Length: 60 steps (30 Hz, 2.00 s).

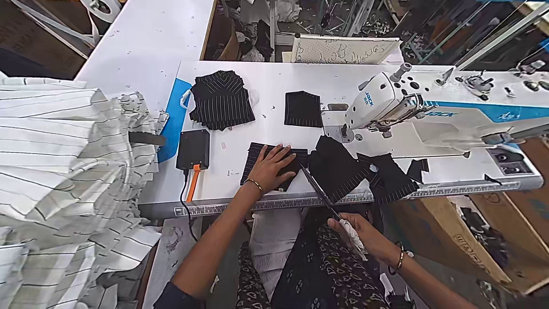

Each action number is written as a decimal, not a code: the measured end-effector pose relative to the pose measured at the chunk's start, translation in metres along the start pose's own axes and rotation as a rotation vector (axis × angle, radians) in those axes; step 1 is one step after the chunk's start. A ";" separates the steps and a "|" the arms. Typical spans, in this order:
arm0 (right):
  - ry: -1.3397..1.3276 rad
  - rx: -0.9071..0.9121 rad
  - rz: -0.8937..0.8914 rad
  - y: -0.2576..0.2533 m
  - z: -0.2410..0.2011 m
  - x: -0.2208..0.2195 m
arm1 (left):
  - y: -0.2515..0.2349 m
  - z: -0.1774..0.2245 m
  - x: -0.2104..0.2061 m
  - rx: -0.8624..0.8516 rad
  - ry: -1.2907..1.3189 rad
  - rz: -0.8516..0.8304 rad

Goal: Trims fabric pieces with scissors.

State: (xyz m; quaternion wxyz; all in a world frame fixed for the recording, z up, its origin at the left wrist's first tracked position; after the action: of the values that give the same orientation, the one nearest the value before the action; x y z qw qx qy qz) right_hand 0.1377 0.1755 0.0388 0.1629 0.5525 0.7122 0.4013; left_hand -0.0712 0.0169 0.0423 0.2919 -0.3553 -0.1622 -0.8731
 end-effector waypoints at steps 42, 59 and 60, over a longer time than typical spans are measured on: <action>0.211 -0.032 0.049 -0.041 -0.042 -0.003 | 0.023 0.017 -0.017 0.237 -0.045 0.195; -0.009 0.123 0.273 -0.007 -0.022 0.011 | 0.022 0.004 0.015 0.300 0.089 0.198; -0.058 0.121 0.291 -0.001 -0.017 0.013 | 0.023 0.000 0.025 0.330 0.086 0.192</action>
State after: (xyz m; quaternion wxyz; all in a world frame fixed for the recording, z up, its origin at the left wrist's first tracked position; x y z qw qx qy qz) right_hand 0.1217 0.1810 0.0513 0.0899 0.6701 0.6424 0.3610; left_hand -0.0715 -0.0107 0.0618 0.4347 -0.2788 -0.2560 -0.8172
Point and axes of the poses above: each hand's wrist, its own y-axis away from the middle knuckle, its own x-axis out of the back of the hand, z = x × y, the point moved 9 cm from there along -y, towards the middle knuckle, and after that the axes turned 14 degrees about y, right-handed, at the moved point
